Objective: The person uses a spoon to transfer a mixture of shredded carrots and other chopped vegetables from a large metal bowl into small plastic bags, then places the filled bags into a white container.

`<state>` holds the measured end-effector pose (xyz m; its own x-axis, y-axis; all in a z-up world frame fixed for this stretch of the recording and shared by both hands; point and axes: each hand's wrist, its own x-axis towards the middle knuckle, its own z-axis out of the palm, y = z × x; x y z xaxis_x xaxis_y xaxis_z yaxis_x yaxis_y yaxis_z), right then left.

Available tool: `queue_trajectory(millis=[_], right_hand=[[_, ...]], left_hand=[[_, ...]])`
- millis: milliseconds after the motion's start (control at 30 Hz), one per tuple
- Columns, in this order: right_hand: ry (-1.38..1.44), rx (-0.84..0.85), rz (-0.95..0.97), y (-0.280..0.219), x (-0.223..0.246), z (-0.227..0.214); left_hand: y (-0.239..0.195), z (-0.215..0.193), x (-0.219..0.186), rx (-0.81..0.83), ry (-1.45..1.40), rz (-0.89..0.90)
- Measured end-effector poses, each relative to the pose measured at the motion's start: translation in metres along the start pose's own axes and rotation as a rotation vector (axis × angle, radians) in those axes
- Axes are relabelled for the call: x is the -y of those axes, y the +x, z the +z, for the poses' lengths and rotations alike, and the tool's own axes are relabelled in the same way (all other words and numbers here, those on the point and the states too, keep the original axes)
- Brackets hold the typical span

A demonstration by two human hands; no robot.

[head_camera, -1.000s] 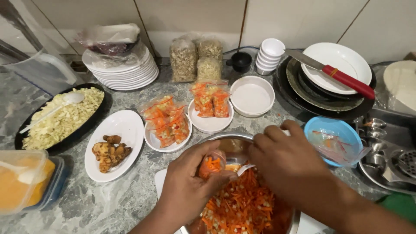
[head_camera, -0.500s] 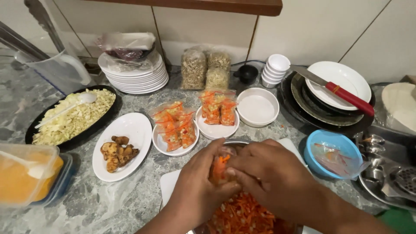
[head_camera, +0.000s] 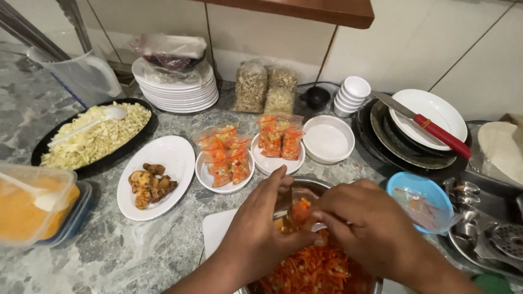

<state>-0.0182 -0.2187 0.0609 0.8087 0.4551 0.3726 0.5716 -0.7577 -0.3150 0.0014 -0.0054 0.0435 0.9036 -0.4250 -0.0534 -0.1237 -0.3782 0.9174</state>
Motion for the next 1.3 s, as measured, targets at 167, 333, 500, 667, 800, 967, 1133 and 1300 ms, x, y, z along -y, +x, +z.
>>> queue_trajectory(millis=[167, 333, 500, 667, 800, 967, 1133, 1300], right_hand=[[-0.013, -0.095, 0.053, 0.005, 0.01, -0.003], [0.094, -0.157, -0.079, 0.013, 0.022, 0.005], [0.102, -0.159, -0.131, 0.018, 0.026, 0.007], [0.122, -0.137, -0.099, 0.016, 0.027, -0.004], [-0.005, -0.131, -0.039, 0.002, 0.016, -0.009], [-0.477, 0.262, 0.023, -0.036, -0.028, 0.042], [-0.642, 0.135, -0.216, -0.042, -0.033, 0.058], [-0.634, 0.054, -0.243, -0.031, -0.022, 0.051]], left_hand=[[0.0, -0.004, -0.008, -0.027, -0.003, 0.128], [0.003, 0.006, 0.016, -0.145, 0.003, 0.266], [0.005, 0.006, 0.019, -0.165, -0.121, 0.206], [0.001, -0.002, 0.005, -0.143, -0.256, -0.043], [0.003, -0.001, 0.009, -0.136, -0.466, -0.078], [0.005, 0.002, 0.016, -0.131, -0.528, 0.045], [0.006, 0.003, 0.02, -0.1, -0.554, -0.021], [0.006, 0.0, 0.025, -0.065, -0.543, 0.018]])
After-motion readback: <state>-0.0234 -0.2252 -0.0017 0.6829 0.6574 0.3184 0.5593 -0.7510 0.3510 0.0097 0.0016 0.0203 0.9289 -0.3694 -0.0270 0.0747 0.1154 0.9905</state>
